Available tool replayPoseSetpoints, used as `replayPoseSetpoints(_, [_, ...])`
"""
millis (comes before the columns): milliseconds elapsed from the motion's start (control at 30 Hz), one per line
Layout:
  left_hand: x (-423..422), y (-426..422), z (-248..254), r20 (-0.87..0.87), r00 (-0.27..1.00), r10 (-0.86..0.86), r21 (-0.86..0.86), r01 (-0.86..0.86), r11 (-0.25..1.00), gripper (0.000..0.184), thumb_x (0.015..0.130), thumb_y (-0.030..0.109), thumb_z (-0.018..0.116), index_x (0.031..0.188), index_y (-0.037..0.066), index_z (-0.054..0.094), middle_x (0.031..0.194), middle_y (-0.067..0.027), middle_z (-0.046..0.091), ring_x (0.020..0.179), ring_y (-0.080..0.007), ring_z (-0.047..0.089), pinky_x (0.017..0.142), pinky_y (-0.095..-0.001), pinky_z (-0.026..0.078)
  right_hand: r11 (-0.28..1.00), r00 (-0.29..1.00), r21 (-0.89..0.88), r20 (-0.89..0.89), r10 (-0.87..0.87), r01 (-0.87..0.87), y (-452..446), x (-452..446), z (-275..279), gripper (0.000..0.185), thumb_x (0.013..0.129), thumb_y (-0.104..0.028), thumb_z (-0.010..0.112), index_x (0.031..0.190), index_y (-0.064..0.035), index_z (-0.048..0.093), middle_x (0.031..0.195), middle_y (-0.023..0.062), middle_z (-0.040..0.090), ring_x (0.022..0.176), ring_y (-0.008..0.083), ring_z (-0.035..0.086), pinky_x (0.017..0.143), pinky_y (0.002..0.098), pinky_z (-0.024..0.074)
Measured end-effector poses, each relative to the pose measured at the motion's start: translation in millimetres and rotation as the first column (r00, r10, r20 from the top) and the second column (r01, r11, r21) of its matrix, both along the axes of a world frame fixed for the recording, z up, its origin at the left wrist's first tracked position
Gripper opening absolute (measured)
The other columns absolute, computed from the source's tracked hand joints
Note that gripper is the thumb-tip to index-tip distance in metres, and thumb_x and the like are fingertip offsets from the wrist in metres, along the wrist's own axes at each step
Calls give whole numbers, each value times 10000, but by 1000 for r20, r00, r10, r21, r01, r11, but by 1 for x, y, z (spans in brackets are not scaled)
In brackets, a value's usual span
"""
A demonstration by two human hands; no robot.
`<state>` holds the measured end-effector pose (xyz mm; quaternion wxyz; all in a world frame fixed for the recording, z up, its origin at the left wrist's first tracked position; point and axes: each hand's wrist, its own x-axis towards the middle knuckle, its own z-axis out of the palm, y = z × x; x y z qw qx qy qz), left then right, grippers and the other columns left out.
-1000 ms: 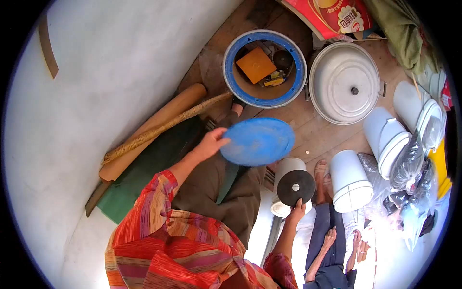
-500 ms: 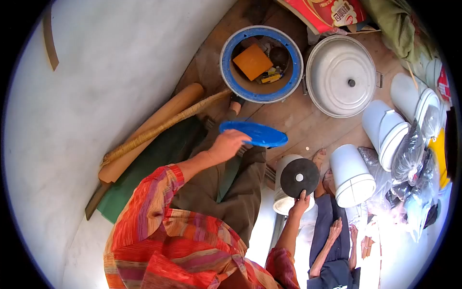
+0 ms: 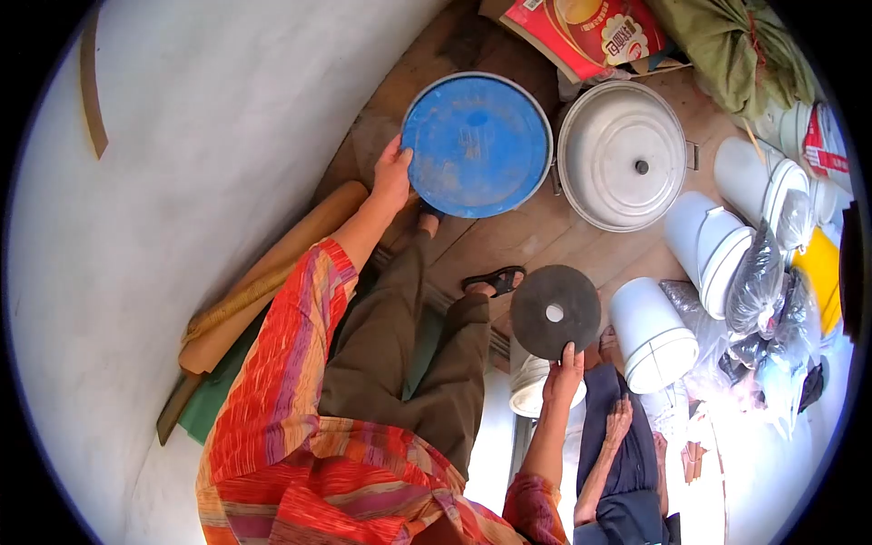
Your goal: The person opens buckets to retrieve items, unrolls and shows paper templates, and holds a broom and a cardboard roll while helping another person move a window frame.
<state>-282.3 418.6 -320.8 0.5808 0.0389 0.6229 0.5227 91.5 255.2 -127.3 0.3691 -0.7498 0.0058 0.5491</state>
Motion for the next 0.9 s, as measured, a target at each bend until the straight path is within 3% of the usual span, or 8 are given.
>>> replayPoseSetpoints(133, [7,-2,-25,-124,992,20,-148,-39,988,371,873,43,483,1243,33,456,1217,-104,484,1080,-198,485,922,-310,386,1000,999,-4,-38,20,-20,32,-18,-3,278,891,-159,527,1147,-51,531,1113,50,576,961,148,552,814,286,427])
replayPoseSetpoints(200, [4,-7,-24,-751,431,-501,-442,236,865,394,819,59,556,1209,81,499,1133,-119,507,1013,-240,513,886,-324,409,999,997,30,-66,33,-31,44,-28,-10,273,890,-158,528,1141,-53,535,1112,43,577,965,143,549,813,284,428])
replayPoseSetpoints(300, [0,-9,-28,-838,313,-448,-382,251,890,395,754,53,620,1139,101,545,1053,-126,504,959,-274,516,861,-343,419,991,983,43,-122,135,-130,59,-36,-27,325,890,-156,525,1193,-43,493,1144,44,555,998,147,528,838,282,414])
replayPoseSetpoints(433, [-5,6,-18,-679,580,-450,-368,262,892,381,724,41,642,1091,85,546,1049,-122,500,990,-282,492,865,-360,412,964,949,35,-170,267,-264,93,-56,-61,328,879,-214,539,1178,-89,486,1080,-16,560,917,88,520,721,234,414])
replayPoseSetpoints(533, [-11,17,-8,-749,417,-515,-383,361,850,392,710,43,653,1079,75,524,1045,-130,495,980,-284,493,861,-363,412,955,918,83,-263,298,-286,135,-85,-87,354,887,-187,525,1188,-7,477,1134,39,540,980,127,499,828,247,390])
replayPoseSetpoints(733, [-22,30,-20,-851,225,-474,-386,344,856,406,741,80,640,1119,69,494,1064,-155,493,973,-300,508,862,-373,411,912,864,78,-298,406,-402,203,-143,-162,315,886,-200,530,1168,-60,514,1059,-10,568,848,88,491,685,238,378])
replayPoseSetpoints(800, [-26,31,-24,-749,478,-458,-351,301,887,404,772,112,628,1145,55,483,1088,-165,489,1007,-298,506,873,-373,408,904,849,120,-314,426,-410,212,-155,-180,309,878,-203,547,1160,-79,523,1040,-26,572,787,82,480,646,229,356])
replayPoseSetpoints(900, [-31,32,-27,-638,522,-566,-415,386,824,402,807,145,601,1170,32,469,1114,-175,484,1015,-297,512,879,-368,409,903,887,4,-188,423,-430,217,-163,-185,221,854,-245,582,1048,-138,578,918,-73,603,814,56,492,641,211,357])
